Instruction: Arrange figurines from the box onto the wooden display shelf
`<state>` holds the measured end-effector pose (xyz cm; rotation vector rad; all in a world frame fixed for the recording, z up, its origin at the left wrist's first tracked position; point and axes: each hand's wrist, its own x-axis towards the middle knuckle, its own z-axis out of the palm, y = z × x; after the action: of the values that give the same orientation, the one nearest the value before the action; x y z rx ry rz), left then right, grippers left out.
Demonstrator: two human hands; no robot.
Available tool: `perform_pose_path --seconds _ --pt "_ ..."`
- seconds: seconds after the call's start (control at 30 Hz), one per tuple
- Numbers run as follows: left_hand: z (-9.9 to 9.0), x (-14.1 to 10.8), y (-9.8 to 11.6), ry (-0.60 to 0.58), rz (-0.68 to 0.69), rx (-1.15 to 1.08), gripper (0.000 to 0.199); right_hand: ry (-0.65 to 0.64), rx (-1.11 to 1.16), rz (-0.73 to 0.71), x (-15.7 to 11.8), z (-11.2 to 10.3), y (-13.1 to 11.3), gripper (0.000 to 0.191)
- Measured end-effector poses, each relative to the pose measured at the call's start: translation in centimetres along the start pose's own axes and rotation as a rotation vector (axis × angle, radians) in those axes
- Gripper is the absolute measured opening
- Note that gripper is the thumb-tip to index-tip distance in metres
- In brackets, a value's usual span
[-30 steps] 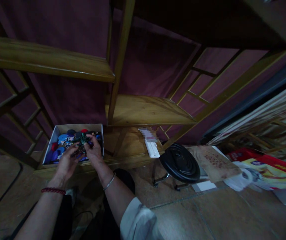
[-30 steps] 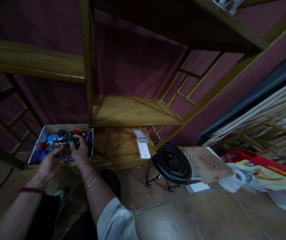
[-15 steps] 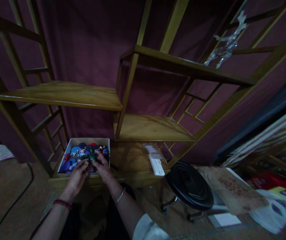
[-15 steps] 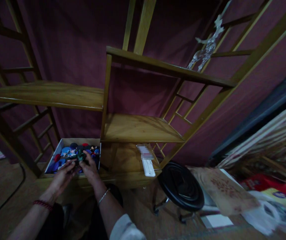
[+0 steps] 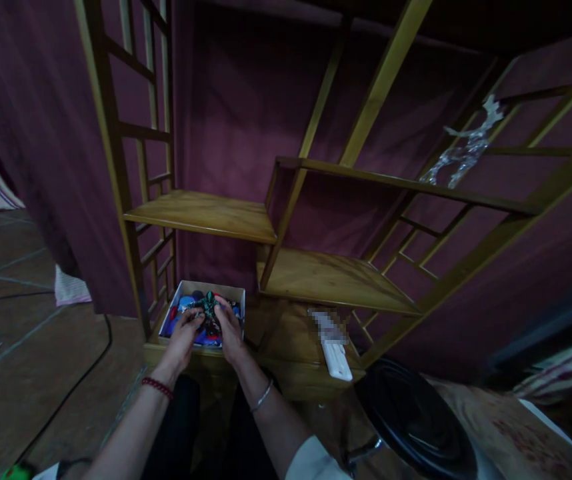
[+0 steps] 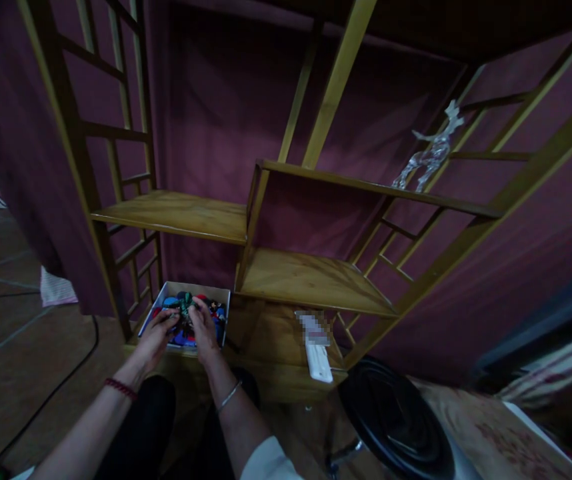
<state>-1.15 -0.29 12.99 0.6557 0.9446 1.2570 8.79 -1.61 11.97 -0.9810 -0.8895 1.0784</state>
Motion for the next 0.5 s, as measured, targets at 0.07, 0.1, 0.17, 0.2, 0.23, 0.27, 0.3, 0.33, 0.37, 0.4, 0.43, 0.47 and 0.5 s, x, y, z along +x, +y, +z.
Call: perform_pose_path --seconds 0.07,0.1,0.17,0.2,0.23,0.27,0.3,0.33,0.37,0.4,0.43,0.47,0.5 --pt "0.2 -0.1 0.5 0.027 0.044 0.026 0.026 -0.014 0.0 -0.009 0.1 0.5 -0.2 0.042" --pt "0.3 -0.2 0.8 0.039 0.054 0.034 0.027 -0.015 -0.008 -0.018 0.1 0.7 -0.3 0.043" --pt "0.4 -0.3 1.3 0.042 0.05 0.054 0.027 -0.001 -0.037 -0.045 0.2 1.0 -0.4 0.042" --pt "0.4 -0.4 1.5 0.041 0.046 0.069 0.027 0.012 -0.05 -0.06 0.3 1.2 -0.4 0.041" --pt "0.5 -0.5 1.7 0.046 0.048 0.087 0.027 0.021 -0.063 -0.072 0.3 1.2 -0.4 0.039" --pt "0.5 -0.5 1.9 0.059 0.058 0.103 0.027 0.027 -0.075 -0.082 0.4 1.2 -0.3 0.038" --pt "0.5 -0.6 2.0 0.072 0.074 0.11 0.028 0.032 -0.092 -0.088 0.5 1.2 -0.3 0.038" --pt "0.6 -0.6 2.1 0.083 0.09 0.109 0.03 0.036 -0.112 -0.093 0.6 1.1 -0.2 0.037" --pt "0.7 -0.6 2.2 0.08 0.104 0.101 0.034 0.042 -0.134 -0.1 0.7 1.0 -0.2 0.036" --pt "0.7 -0.7 2.3 0.061 0.108 0.097 0.041 0.047 -0.157 -0.11 0.8 0.9 -0.1 0.036" --pt "0.8 -0.7 2.4 0.03 0.105 0.101 0.048 0.052 -0.175 -0.122 0.9 0.8 -0.1 0.035" --pt "0.9 -0.8 2.5 -0.003 0.096 0.115 0.053 0.057 -0.185 -0.136 1.0 0.7 -0.1 0.033" --pt "1.0 -0.8 2.6 -0.031 0.085 0.137 0.056 0.06 -0.188 -0.148 1.0 0.7 -0.1 0.032"
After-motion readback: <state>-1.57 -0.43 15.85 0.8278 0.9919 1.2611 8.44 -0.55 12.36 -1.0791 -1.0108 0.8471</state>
